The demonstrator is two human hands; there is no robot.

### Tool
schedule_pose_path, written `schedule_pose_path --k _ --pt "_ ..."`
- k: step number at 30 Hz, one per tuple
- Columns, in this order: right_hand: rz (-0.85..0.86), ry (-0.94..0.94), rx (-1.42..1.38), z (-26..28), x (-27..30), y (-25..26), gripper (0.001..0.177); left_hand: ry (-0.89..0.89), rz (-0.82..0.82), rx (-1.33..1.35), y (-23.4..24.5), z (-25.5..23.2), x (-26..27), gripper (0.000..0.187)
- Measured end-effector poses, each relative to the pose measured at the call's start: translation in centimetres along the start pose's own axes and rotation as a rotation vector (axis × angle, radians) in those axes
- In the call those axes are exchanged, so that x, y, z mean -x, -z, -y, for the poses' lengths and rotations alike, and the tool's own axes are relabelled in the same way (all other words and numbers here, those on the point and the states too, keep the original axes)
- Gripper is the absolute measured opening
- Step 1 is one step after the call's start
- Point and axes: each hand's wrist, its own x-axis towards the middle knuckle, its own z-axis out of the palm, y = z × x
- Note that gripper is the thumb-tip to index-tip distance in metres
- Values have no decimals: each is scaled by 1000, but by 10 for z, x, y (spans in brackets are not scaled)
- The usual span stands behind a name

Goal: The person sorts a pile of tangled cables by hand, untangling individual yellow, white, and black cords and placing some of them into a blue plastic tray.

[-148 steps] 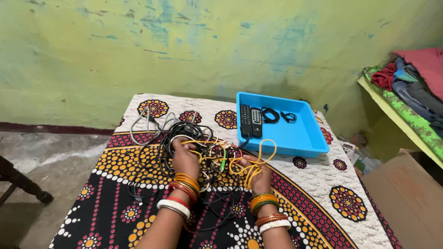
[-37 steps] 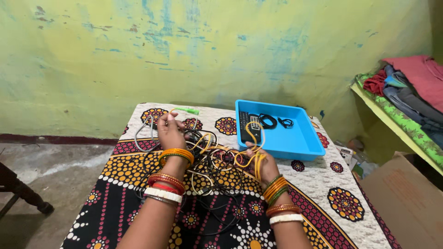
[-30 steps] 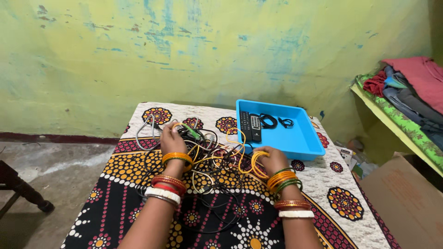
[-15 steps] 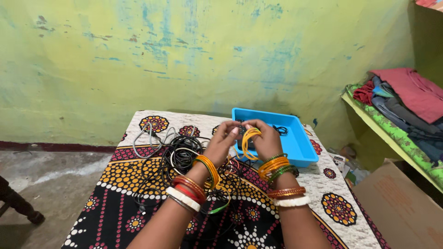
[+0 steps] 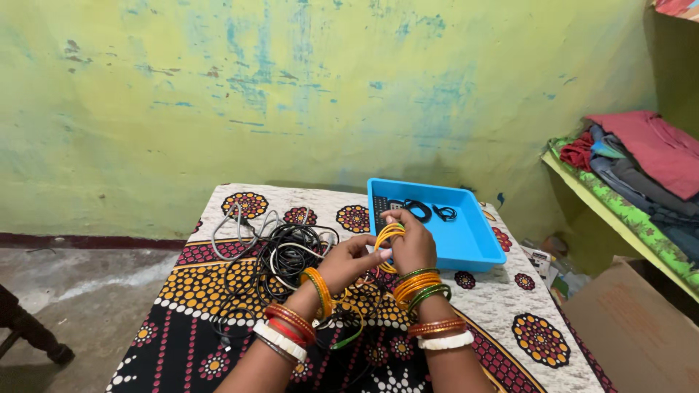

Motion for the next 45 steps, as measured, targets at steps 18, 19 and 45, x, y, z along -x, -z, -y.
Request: schedule_pose_path --k 18,19,45 --pt "507 -52 -950 -87 7 -46 24 -6 -25 887 -2 29 -11 24" --pt "529 -84 -995 -86 11 -46 25 -12 -50 875 -1 31 -13 24" --pt "501 142 -650 -85 13 -12 42 -96 -356 -428 15 -11 -12 30"
